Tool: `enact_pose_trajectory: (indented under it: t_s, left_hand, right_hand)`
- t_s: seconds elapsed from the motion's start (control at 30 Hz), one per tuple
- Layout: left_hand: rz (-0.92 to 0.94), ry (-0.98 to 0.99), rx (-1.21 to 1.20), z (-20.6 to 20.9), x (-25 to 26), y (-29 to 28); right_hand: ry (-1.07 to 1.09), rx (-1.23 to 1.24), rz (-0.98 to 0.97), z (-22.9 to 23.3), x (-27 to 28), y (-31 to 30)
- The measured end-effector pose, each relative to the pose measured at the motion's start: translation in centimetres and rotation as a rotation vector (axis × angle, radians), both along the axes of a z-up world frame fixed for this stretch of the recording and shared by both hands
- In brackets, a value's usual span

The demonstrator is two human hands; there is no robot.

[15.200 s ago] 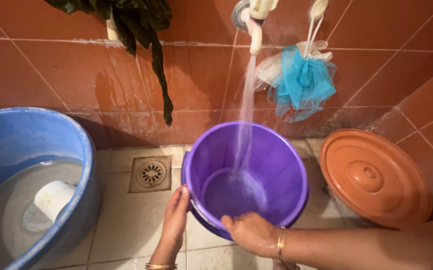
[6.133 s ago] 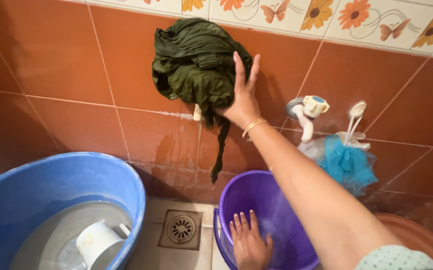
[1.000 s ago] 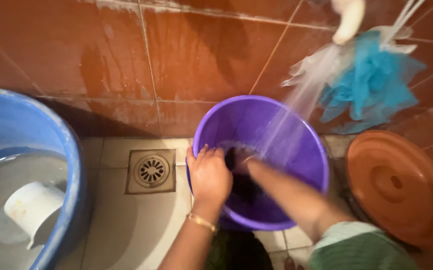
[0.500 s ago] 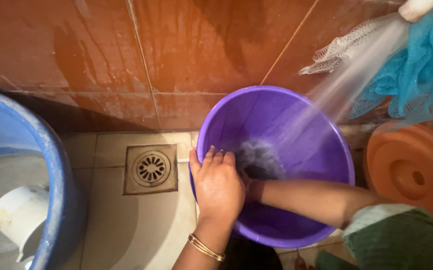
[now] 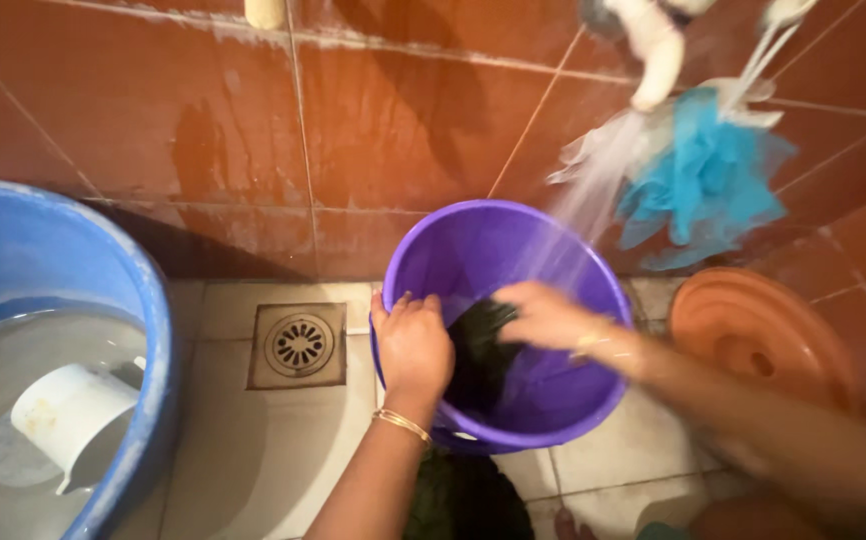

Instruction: The person fills a purple bucket with water from a wall tap, then repeatedly submerges, scrubs, and wrings a dark green cloth in the bucket. The cloth is hung on the wall briefly before being returned to the bucket for further washing.

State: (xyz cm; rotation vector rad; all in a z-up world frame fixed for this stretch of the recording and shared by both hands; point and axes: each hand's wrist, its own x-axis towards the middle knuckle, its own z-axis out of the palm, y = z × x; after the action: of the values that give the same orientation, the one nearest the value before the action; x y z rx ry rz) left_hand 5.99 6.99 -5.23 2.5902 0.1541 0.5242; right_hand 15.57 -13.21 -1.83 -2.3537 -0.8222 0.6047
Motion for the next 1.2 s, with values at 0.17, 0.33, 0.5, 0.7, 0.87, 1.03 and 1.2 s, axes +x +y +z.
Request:
enact_pose_trajectory:
  t_s: [0.17, 0.33, 0.5, 0.7, 0.87, 1.03, 1.2]
  left_hand:
    - [-0.021, 0.073, 0.049, -0.1, 0.2, -0.1]
    - [-0.01, 0.057, 0.069, 0.3, 0.2, -0.2]
    - [-0.019, 0.073, 0.003, 0.3, -0.2, 0.0]
    - [-0.013, 0.033, -0.03, 1.0, -0.1, -0.1]
    - [-0.022, -0.03, -0.094, 0.2, -0.6, 0.4]
    - [-0.026, -0.057, -0.1, 1.3, 0.0, 0.2]
    - [-0.031, -0.033, -0.107, 0.5, -0.1, 0.4]
  right_hand:
    - [-0.125, 0.223, -0.186, 20.4, -2.1, -2.6]
    - [-0.469, 0.124, -0.056, 24.8, -1.8, -3.1]
    - [-0.517, -0.403, -0.055, 4.8, 4.8, -4.7]
    - [-0.067, -0.552, -0.002, -22.1, 6.5, -0.6]
    - [0.012, -0.539, 0.25, -29.8, 3.4, 1.3]
    - [-0.055, -0.509, 0.284, -29.2, 3.6, 1.5]
    - [-0.382, 0.015, 0.456, -31.0, 1.7, 2.2]
